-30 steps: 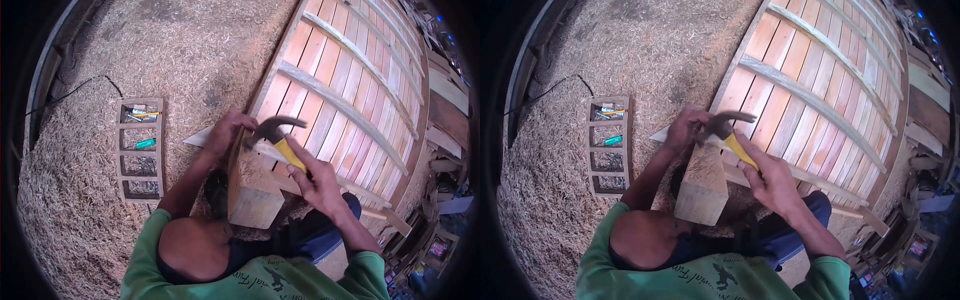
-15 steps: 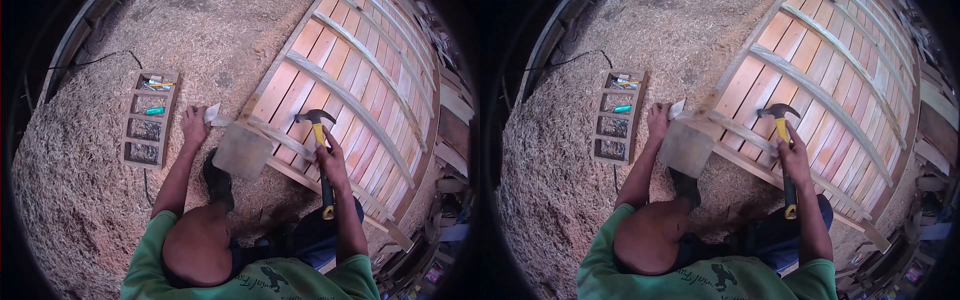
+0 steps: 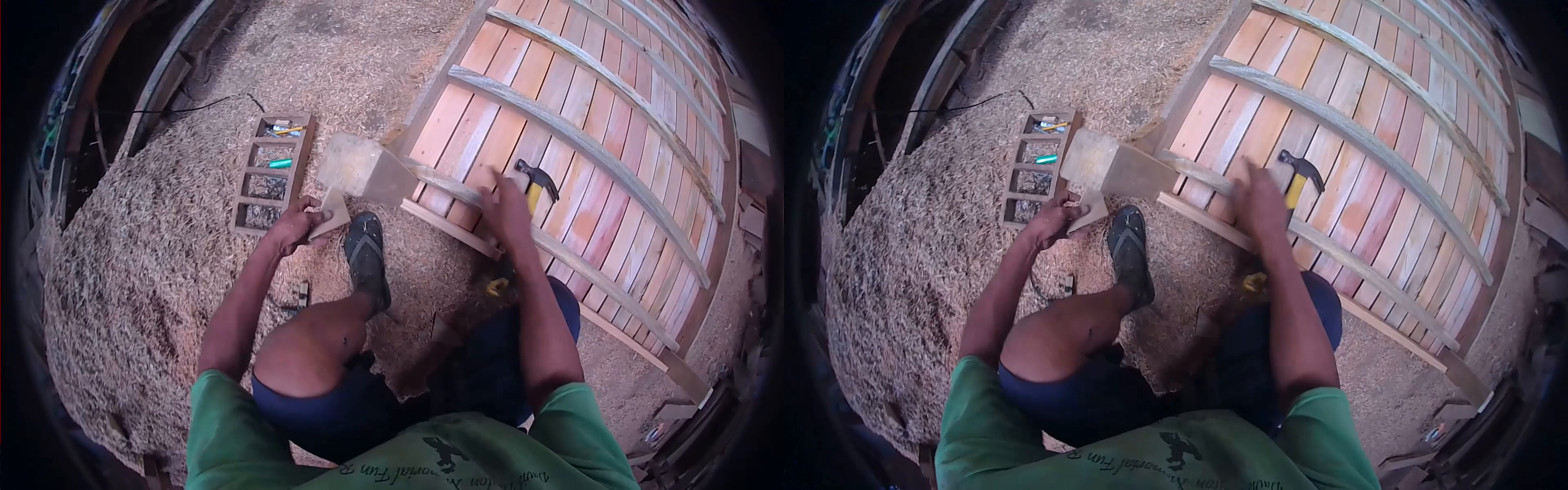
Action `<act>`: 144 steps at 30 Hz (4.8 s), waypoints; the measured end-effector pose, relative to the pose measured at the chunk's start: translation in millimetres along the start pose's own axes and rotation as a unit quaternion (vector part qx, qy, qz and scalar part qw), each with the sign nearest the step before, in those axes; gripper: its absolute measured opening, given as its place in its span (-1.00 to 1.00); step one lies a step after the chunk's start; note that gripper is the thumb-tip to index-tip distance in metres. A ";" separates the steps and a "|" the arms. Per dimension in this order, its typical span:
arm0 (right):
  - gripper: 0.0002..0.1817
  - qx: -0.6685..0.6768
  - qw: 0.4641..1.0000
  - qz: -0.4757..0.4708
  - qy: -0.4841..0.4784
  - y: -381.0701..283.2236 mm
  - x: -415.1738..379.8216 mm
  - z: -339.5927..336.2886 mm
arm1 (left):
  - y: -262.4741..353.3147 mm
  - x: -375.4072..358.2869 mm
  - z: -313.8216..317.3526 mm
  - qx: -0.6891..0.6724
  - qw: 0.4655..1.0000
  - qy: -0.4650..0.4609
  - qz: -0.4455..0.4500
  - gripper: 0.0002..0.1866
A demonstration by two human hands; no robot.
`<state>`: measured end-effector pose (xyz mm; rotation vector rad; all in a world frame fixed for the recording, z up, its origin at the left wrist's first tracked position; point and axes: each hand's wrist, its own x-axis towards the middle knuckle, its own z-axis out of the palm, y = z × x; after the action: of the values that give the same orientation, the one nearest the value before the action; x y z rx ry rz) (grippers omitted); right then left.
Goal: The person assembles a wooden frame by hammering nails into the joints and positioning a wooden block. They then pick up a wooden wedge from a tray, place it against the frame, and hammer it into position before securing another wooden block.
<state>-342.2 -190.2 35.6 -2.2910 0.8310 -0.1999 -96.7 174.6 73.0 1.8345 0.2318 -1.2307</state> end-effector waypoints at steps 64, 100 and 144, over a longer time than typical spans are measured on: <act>-0.63 -0.090 0.910 0.332 0.233 392.8 -407.5 -390.7 | -197.7 -4.3 249.8 0.225 0.969 -0.095 0.050 -0.82; -0.44 0.164 0.572 0.471 0.651 527.3 -386.2 -374.1 | -179.7 25.6 214.2 0.329 0.883 -0.290 0.169 -0.45; -0.39 -0.258 0.917 0.237 0.189 343.7 -296.5 -181.6 | -291.3 -39.2 331.5 0.312 0.931 0.148 -0.115 -0.06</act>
<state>-814.2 -301.6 -26.1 -2.4620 1.7919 -0.2253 -500.7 109.1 -96.7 2.6156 0.2435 -1.2713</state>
